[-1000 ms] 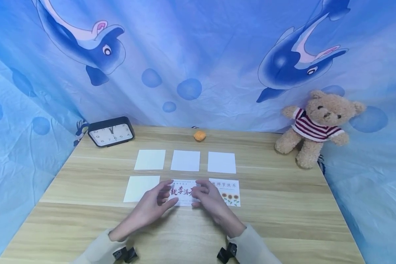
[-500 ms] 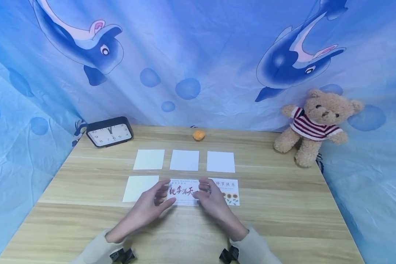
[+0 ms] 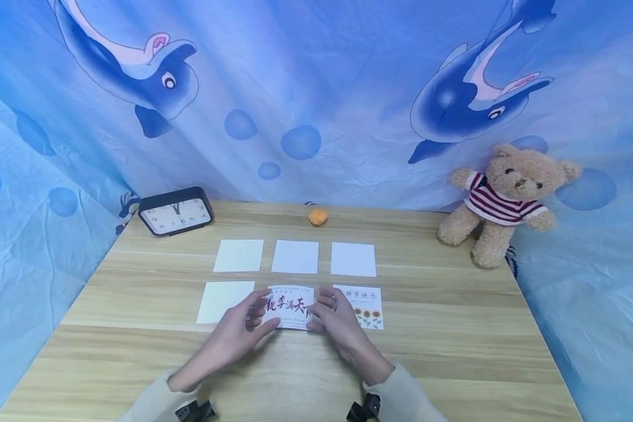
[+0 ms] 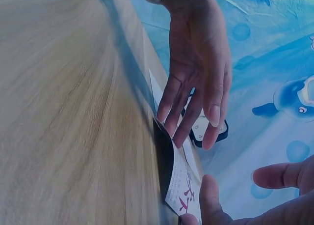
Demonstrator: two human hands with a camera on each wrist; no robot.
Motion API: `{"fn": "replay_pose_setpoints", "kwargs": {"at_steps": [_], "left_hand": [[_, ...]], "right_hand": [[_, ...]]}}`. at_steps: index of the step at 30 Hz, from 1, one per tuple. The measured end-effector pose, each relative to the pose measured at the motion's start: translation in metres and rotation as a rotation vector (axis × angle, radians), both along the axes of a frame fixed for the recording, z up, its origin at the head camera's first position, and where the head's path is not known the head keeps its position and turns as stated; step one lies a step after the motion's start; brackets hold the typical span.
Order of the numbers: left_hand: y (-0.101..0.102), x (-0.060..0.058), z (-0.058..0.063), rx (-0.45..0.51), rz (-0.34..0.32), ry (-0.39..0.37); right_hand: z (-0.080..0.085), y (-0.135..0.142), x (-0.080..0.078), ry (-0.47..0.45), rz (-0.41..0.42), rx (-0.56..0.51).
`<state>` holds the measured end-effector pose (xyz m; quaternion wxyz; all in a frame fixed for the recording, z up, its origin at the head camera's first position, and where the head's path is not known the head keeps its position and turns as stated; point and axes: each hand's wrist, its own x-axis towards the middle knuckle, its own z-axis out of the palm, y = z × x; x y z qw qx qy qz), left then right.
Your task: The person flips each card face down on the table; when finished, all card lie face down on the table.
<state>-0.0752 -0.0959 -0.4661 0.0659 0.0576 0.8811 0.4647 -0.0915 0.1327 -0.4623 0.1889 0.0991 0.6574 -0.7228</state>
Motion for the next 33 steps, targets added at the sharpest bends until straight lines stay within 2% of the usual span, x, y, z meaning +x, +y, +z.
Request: {"fn": "replay_pose_setpoints", "kwargs": {"at_steps": [10, 18, 27, 33], "left_hand": [[0.001, 0.002, 0.001, -0.083, -0.007, 0.038], [0.003, 0.007, 0.001, -0.131, -0.019, 0.04], [0.006, 0.009, 0.002, -0.133, -0.036, 0.057], [0.006, 0.009, 0.0, -0.071, -0.03, 0.014]], "right_hand": [[-0.003, 0.003, -0.007, -0.07, 0.005, -0.059], [0.005, 0.002, -0.012, -0.06, -0.014, -0.041], [0.015, -0.008, -0.011, -0.029, 0.097, -0.075], [0.013, -0.015, -0.01, -0.029, 0.15, -0.14]]}}
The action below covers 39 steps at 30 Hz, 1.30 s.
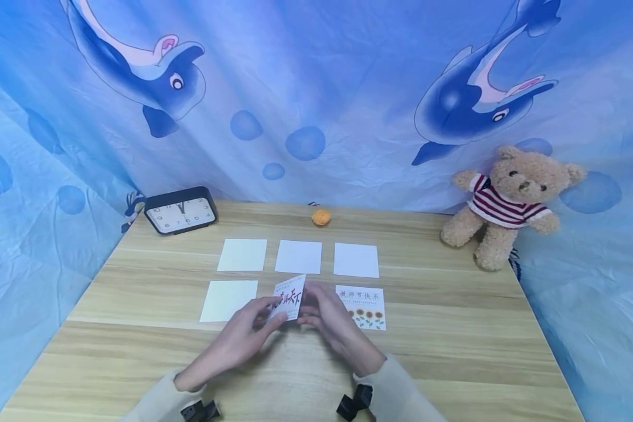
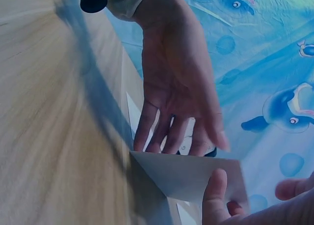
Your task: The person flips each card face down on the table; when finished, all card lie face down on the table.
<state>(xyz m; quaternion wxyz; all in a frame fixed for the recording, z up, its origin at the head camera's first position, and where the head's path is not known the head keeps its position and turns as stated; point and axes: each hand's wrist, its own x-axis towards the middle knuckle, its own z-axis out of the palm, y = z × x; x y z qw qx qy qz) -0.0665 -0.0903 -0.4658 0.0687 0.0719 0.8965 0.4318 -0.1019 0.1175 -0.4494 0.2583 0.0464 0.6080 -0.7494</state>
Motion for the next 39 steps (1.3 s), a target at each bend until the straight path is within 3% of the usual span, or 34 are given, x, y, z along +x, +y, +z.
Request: {"fn": "replay_pose_setpoints", "kwargs": {"at_steps": [5, 12, 18, 26, 31, 39], "left_hand": [[0.001, -0.001, -0.002, 0.099, -0.003, -0.033], [0.006, -0.004, 0.0, 0.256, 0.039, -0.041], [0.006, -0.005, 0.002, 0.435, 0.068, -0.051], [0.001, -0.009, 0.001, 0.591, 0.088, -0.047], [0.0, -0.01, 0.0, 0.64, 0.123, -0.073], [-0.002, -0.012, 0.001, 0.805, 0.145, -0.16]], "right_hand": [[-0.007, -0.005, 0.0, -0.002, 0.033, -0.051], [-0.015, -0.015, 0.001, 0.062, 0.084, 0.002], [-0.02, -0.021, 0.003, 0.144, 0.059, 0.131], [-0.026, -0.022, 0.004, 0.212, 0.017, 0.246], [-0.024, -0.02, 0.003, 0.205, 0.001, 0.253], [-0.026, -0.01, -0.002, 0.183, -0.051, 0.21]]}}
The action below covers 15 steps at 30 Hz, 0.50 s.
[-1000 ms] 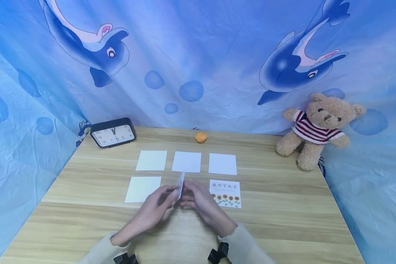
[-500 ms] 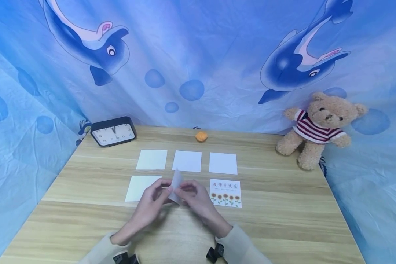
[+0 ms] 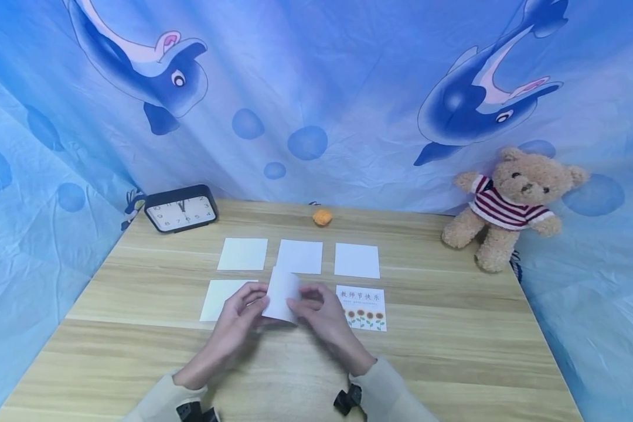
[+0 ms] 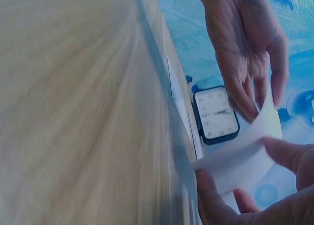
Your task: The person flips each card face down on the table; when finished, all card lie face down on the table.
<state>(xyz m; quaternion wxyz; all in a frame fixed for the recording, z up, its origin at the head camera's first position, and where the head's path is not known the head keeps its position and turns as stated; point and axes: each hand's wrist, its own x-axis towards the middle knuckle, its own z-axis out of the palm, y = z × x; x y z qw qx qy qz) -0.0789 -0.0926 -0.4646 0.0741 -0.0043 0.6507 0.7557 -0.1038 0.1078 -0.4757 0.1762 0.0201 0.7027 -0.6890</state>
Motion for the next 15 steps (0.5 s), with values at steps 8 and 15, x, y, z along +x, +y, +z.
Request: {"fn": "replay_pose_setpoints", "kwargs": {"at_steps": [8, 15], "left_hand": [[-0.009, -0.002, -0.006, -0.088, 0.084, -0.012], [-0.016, -0.005, -0.015, -0.201, 0.096, 0.067]], "right_hand": [[-0.001, 0.018, -0.007, 0.041, -0.085, 0.1], [-0.003, 0.025, -0.013, 0.034, -0.124, 0.073]]}}
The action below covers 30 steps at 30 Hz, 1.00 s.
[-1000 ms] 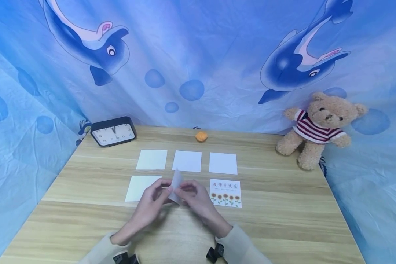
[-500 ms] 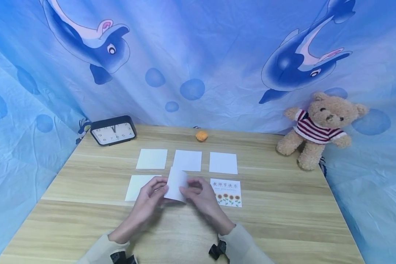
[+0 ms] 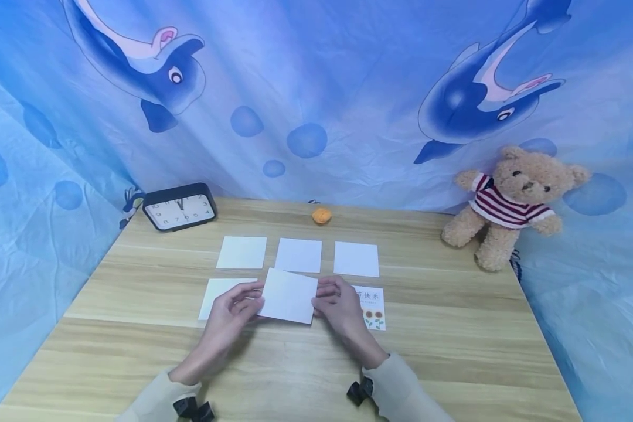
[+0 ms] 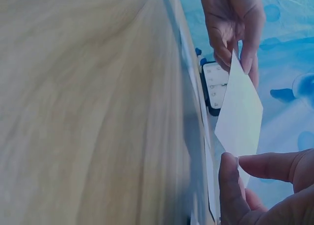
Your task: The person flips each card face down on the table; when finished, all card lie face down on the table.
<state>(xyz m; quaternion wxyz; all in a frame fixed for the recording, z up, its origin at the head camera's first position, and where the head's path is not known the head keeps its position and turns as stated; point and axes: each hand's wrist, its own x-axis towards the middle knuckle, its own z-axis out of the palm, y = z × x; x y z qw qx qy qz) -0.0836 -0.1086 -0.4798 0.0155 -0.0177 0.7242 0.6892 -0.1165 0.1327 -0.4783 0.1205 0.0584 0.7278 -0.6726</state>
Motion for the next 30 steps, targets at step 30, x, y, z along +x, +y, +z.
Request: {"fn": "replay_pose_setpoints", "kwargs": {"at_steps": [30], "left_hand": [[-0.003, -0.013, -0.016, -0.501, -0.052, 0.16]], "right_hand": [[-0.002, 0.002, -0.007, -0.007, 0.077, 0.189]]}}
